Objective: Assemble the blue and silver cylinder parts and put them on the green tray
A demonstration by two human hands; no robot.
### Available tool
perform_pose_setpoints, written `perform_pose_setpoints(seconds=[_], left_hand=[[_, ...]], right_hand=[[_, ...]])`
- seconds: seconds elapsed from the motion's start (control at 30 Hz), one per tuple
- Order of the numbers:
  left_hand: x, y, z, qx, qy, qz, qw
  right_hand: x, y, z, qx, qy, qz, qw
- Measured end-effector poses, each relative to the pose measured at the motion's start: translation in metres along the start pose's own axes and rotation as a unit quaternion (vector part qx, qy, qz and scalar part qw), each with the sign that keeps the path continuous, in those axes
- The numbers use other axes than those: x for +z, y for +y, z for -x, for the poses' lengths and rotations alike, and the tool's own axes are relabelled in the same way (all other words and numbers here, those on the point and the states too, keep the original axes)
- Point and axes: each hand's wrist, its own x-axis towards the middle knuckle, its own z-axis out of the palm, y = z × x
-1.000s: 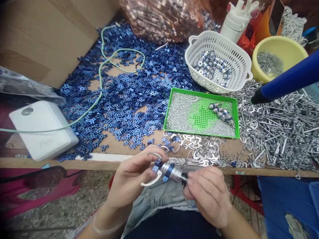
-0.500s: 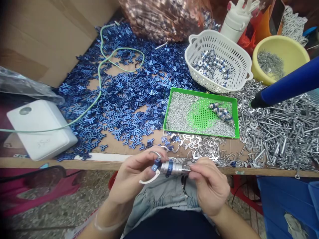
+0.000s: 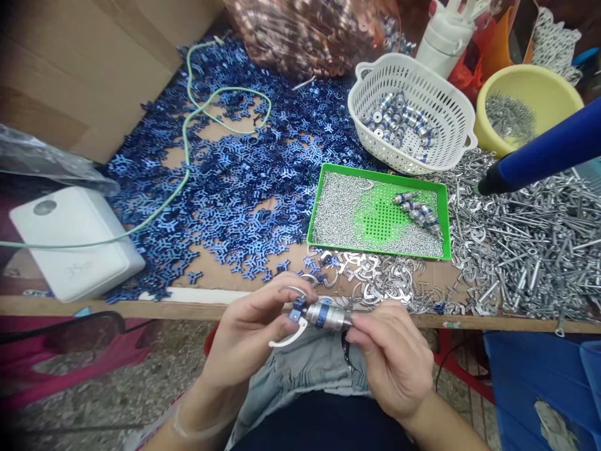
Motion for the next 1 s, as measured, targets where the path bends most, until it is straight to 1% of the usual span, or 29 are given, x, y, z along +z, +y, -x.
perform_pose_setpoints(seconds=[0.07, 0.1, 0.17, 0.23, 0.3, 0.37, 0.43, 0.5, 0.53, 0.67, 0.73, 0.8, 0.9, 1.0], left_hand=[[-0.003, 0.002, -0.002, 0.009, -0.018, -0.028, 0.999], [-0.005, 0.003, -0.003, 0.017, -0.028, -0.04, 0.999], [-0.009, 0.006, -0.004, 0.029, -0.049, -0.06, 0.997], [-0.013, 0.009, -0.006, 0.028, -0.081, -0.071, 0.994], [-0.017, 0.01, -0.006, 0.022, -0.105, -0.081, 0.991], [-0.019, 0.01, -0.006, 0.02, -0.111, -0.089, 0.99], [-0.02, 0.009, -0.007, 0.016, -0.113, -0.093, 0.989], [-0.022, 0.008, -0.008, 0.013, -0.133, -0.085, 0.987], [-0.023, 0.008, -0.01, 0.012, -0.147, -0.08, 0.986], [-0.028, 0.011, -0.014, 0.01, -0.194, -0.075, 0.978], [-0.029, 0.01, -0.016, 0.003, -0.201, -0.068, 0.977], [-0.03, 0.007, -0.017, -0.008, -0.198, -0.046, 0.979], [-0.027, 0.001, -0.017, -0.034, -0.173, 0.017, 0.984], [-0.023, -0.005, -0.017, -0.09, -0.149, 0.102, 0.979]], right_hand=[[-0.002, -0.002, -0.002, 0.018, -0.007, 0.005, 1.0], [-0.003, -0.002, -0.003, 0.045, -0.013, 0.005, 0.999], [-0.003, -0.002, -0.004, 0.121, -0.035, -0.011, 0.992], [-0.003, -0.001, -0.005, 0.208, -0.068, -0.053, 0.974], [-0.001, 0.001, -0.005, 0.279, -0.093, -0.107, 0.95], [0.002, 0.002, -0.004, 0.335, -0.097, -0.151, 0.925], [0.006, 0.002, -0.001, 0.373, -0.09, -0.182, 0.905], [0.009, 0.001, 0.002, 0.389, -0.082, -0.201, 0.895], [0.01, 0.0, 0.003, 0.388, -0.077, -0.204, 0.896], [0.009, -0.002, 0.003, 0.361, -0.058, -0.193, 0.91], [0.008, -0.003, 0.002, 0.35, -0.058, -0.192, 0.915], [0.008, -0.004, 0.0, 0.345, -0.053, -0.194, 0.917], [0.011, -0.005, 0.001, 0.348, -0.024, -0.203, 0.915], [0.015, -0.004, 0.004, 0.35, 0.004, -0.212, 0.912]])
